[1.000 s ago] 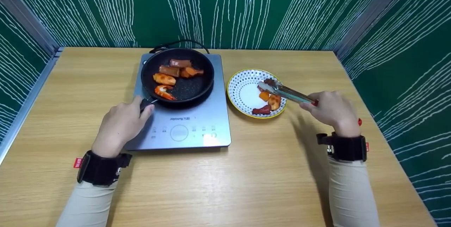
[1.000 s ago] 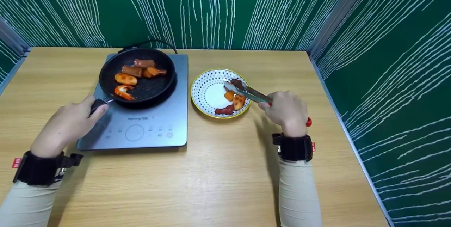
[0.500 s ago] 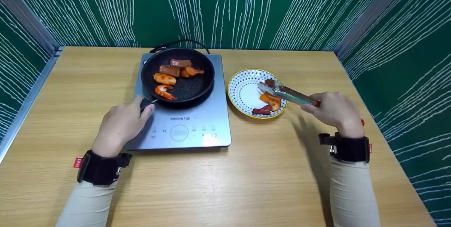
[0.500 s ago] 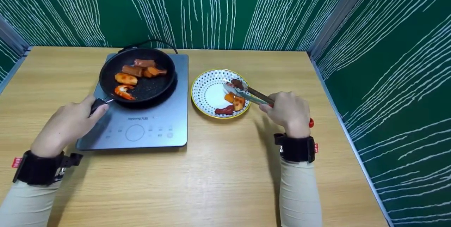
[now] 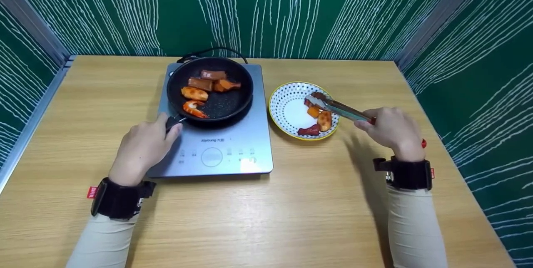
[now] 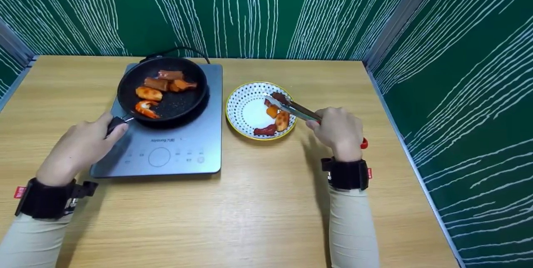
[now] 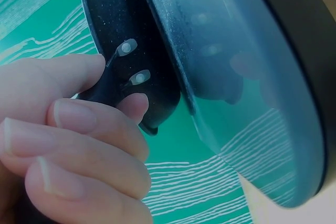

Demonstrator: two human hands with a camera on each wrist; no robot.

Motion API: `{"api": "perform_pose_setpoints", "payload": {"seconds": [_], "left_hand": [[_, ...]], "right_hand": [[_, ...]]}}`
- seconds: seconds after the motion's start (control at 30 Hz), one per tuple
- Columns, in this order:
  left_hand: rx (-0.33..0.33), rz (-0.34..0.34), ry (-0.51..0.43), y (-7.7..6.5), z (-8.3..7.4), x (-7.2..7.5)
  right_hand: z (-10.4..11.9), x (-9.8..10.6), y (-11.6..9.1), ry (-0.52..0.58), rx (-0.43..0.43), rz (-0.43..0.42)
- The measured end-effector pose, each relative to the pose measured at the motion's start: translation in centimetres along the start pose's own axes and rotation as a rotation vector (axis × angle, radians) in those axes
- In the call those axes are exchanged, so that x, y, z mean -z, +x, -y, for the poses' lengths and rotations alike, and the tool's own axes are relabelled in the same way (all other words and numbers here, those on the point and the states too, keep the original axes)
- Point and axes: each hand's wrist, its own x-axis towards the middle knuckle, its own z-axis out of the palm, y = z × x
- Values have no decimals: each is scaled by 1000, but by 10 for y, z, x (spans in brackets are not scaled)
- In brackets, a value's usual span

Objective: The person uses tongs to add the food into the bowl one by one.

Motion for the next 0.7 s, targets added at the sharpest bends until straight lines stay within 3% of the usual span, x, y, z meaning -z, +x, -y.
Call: {"api": "perform_pose_setpoints", "payload": {"seconds": [0.3, 0.47, 0.7], "left_hand": [[-6, -6, 2, 0, 0, 1], [-4, -2, -2, 0, 0, 0], [1, 1, -5, 0, 0, 0]], "right_hand": [[13, -3, -1, -27, 57, -39], [22, -4, -3, -21, 73, -14], [21, 4, -7, 30, 69, -21]]}}
